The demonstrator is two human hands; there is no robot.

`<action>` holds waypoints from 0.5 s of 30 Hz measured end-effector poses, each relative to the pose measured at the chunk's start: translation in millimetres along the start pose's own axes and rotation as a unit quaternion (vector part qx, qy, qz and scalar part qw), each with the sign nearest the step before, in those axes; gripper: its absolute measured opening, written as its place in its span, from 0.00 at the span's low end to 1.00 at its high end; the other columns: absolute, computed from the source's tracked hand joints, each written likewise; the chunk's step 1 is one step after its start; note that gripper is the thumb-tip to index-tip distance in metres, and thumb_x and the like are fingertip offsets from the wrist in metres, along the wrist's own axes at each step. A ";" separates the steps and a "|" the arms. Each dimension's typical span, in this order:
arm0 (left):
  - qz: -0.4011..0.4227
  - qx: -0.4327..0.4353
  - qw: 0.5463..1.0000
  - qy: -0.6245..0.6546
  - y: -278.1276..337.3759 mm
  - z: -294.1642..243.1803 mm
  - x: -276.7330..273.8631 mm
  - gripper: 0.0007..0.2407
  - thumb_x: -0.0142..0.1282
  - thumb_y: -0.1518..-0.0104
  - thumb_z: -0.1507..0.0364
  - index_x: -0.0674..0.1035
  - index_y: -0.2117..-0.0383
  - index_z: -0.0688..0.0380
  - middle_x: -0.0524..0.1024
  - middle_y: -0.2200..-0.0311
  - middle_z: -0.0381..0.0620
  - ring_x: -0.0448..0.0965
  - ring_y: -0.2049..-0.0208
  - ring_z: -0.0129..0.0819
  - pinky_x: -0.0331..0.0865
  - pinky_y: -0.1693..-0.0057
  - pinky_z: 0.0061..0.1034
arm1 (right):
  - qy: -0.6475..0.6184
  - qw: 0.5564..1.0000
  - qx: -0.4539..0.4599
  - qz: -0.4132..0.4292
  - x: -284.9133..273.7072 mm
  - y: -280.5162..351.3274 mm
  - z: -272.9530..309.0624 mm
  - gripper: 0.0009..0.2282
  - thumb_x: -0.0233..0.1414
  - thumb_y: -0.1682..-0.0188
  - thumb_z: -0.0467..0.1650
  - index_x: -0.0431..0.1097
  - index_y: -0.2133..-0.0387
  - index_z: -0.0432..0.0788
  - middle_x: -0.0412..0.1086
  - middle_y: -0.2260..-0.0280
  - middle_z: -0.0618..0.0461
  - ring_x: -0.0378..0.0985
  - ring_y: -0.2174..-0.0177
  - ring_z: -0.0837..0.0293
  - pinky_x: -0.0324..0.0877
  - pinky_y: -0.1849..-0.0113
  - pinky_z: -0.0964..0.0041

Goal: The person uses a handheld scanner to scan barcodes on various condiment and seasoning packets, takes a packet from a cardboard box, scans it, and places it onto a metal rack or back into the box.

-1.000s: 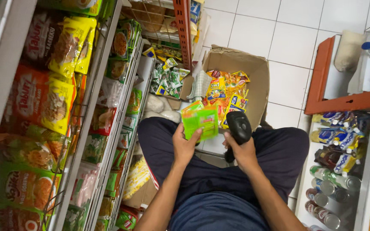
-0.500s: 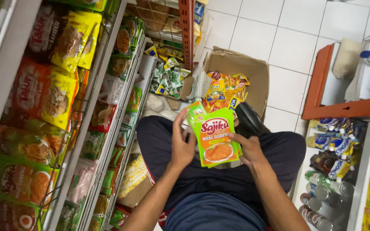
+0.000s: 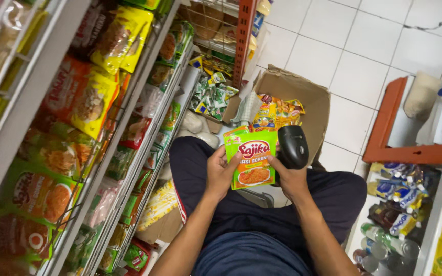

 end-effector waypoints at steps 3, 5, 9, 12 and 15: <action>-0.016 0.029 0.999 0.010 4.1 -7.4 1.3 0.13 0.57 0.37 0.76 0.75 0.48 0.68 0.81 0.55 0.49 0.81 0.56 0.27 0.76 0.50 0.23 | 0.070 0.997 0.006 -0.030 6.4 0.6 3.6 0.15 0.63 0.56 0.23 0.70 0.56 0.38 0.73 0.60 0.55 0.76 0.61 0.63 0.73 0.58 0.67; -0.016 0.055 0.998 0.004 0.0 -14.1 1.3 0.13 0.58 0.38 0.76 0.75 0.49 0.67 0.81 0.56 0.48 0.81 0.56 0.27 0.75 0.49 0.23 | 0.123 0.991 -0.015 -0.045 11.8 -5.1 6.7 0.13 0.64 0.56 0.25 0.72 0.58 0.37 0.74 0.63 0.56 0.76 0.64 0.64 0.74 0.61 0.68; -0.020 0.110 0.993 -0.046 3.7 -24.2 -0.8 0.11 0.59 0.37 0.76 0.76 0.51 0.68 0.81 0.57 0.46 0.80 0.57 0.26 0.74 0.49 0.22 | 0.163 0.980 -0.105 -0.041 22.6 -0.8 13.0 0.11 0.64 0.54 0.25 0.72 0.60 0.37 0.74 0.65 0.56 0.76 0.67 0.65 0.73 0.63 0.69; -0.028 0.146 0.985 -0.091 5.1 -36.0 -4.3 0.10 0.59 0.37 0.76 0.77 0.53 0.68 0.81 0.58 0.46 0.79 0.58 0.25 0.73 0.50 0.21 | 0.168 0.976 -0.137 -0.025 32.0 -4.2 18.6 0.10 0.65 0.53 0.25 0.73 0.61 0.37 0.73 0.65 0.56 0.75 0.68 0.64 0.72 0.64 0.69; -0.035 0.159 0.980 -0.114 4.2 -47.9 -5.2 0.09 0.58 0.37 0.76 0.77 0.53 0.67 0.81 0.59 0.45 0.80 0.58 0.24 0.74 0.50 0.20 | 0.144 0.978 -0.149 0.005 43.2 -10.4 25.7 0.12 0.64 0.53 0.25 0.72 0.58 0.37 0.72 0.64 0.57 0.75 0.66 0.64 0.73 0.63 0.70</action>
Point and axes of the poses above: each hand's wrist, its own y-axis away from the middle knuckle, its own x-axis out of the palm, z = x × y, the point moved 2 cm from there along -y, towards the middle knuckle
